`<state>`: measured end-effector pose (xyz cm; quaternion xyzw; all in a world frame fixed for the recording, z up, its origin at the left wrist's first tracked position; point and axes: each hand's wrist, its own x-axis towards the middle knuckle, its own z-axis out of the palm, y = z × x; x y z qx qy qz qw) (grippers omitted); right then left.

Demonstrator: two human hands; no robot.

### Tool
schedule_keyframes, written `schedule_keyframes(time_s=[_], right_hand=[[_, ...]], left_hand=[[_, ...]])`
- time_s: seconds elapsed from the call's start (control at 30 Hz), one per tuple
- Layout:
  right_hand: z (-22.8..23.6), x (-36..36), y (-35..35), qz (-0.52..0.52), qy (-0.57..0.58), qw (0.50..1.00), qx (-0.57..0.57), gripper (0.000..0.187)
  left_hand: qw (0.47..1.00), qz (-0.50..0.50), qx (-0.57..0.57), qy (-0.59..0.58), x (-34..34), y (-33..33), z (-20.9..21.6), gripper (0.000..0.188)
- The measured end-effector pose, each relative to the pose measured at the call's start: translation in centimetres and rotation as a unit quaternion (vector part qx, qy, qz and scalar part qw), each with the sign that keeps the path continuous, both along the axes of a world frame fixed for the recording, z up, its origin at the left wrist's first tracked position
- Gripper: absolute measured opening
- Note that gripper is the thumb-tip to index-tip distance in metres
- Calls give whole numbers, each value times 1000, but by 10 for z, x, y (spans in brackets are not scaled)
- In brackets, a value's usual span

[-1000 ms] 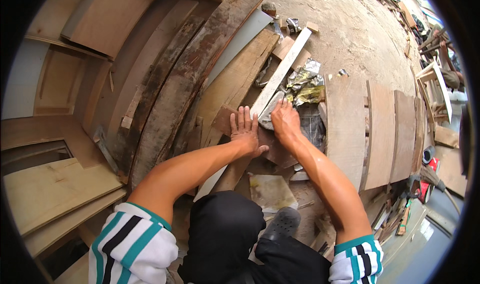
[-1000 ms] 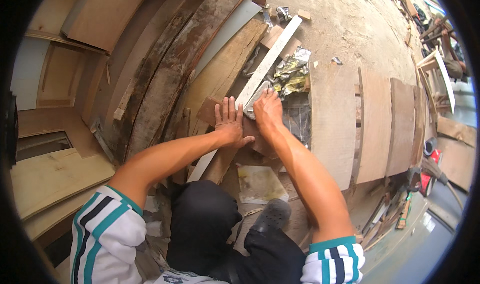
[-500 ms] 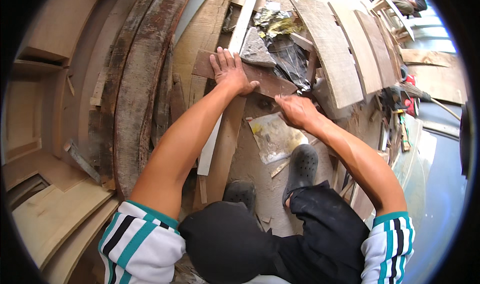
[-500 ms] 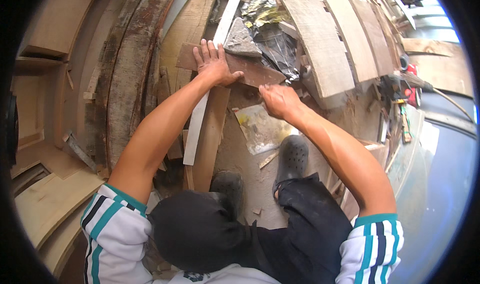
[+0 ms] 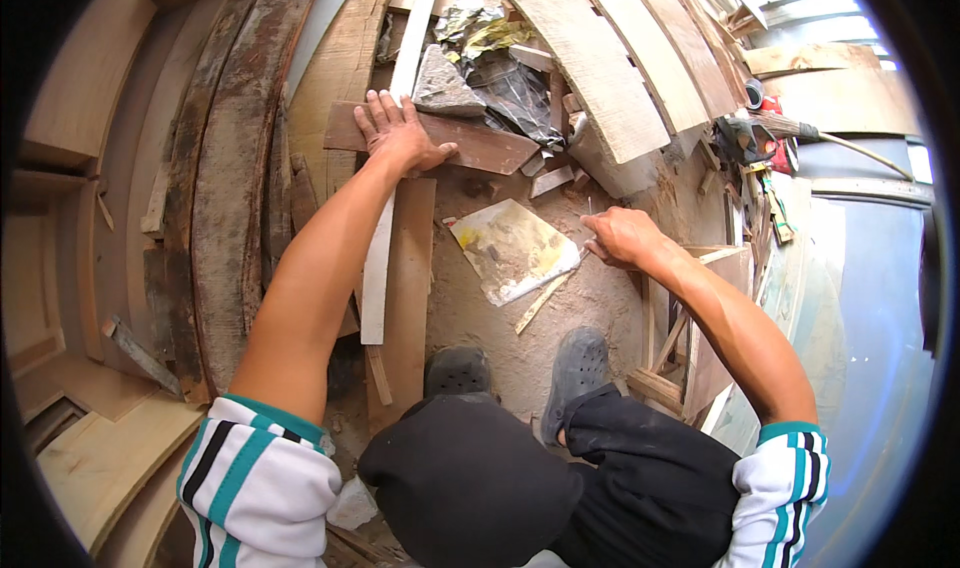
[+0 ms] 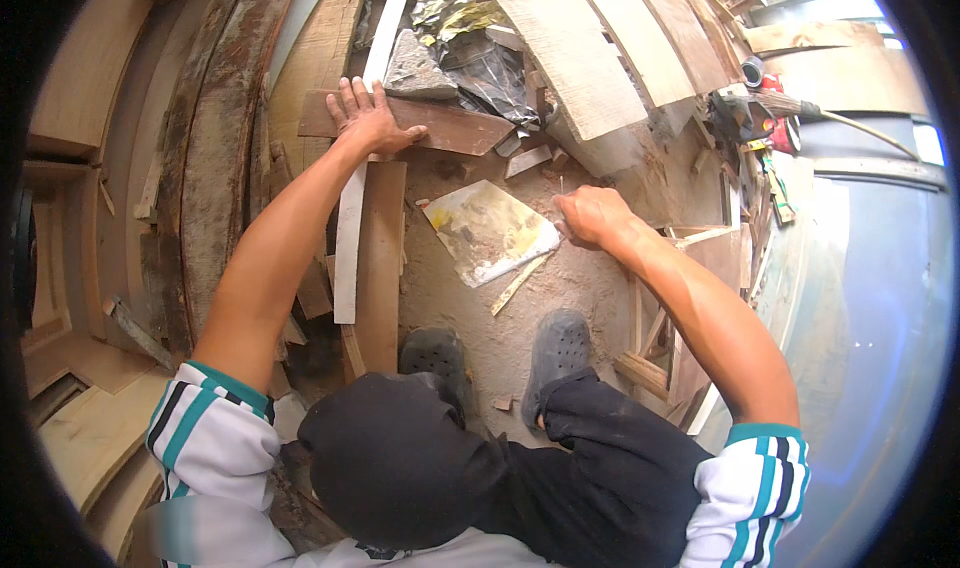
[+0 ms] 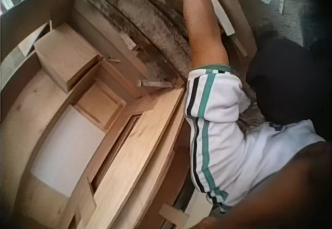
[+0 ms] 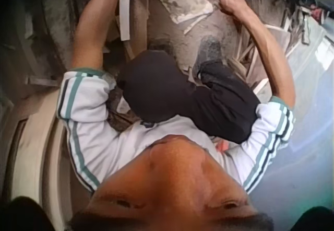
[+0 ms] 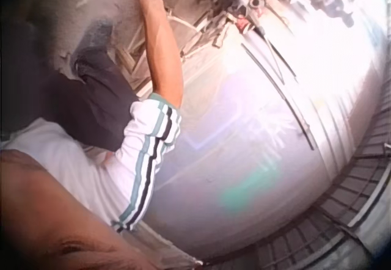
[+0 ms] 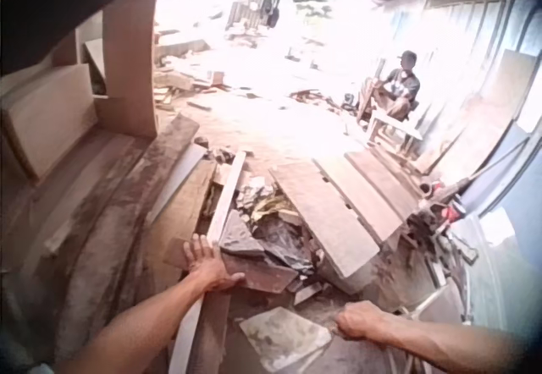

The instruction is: The person sits on the floor and assembles a wooden pallet by arranging planks and securing them with nails. They use a hammer to drive nails into the wood and adjust the position of the planks and supporting blocks throughout the process.

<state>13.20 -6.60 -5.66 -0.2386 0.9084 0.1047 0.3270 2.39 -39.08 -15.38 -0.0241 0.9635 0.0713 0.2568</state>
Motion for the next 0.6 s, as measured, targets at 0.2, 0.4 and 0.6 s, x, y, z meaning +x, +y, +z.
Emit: schedule_keyframes(time_s=[0.2, 0.4, 0.6], right_hand=[[-1, 10, 33, -45, 25, 999, 14, 26], [-32, 21, 76, -60, -11, 998, 33, 18], [-74, 21, 82, -73, 28, 996, -35, 18]], left_hand=[[999, -7, -49, -18, -1, 5, 1, 126], [973, -118, -161, -116, -23, 5, 28, 130], [954, -224, -184, -77, -37, 60, 71, 111]])
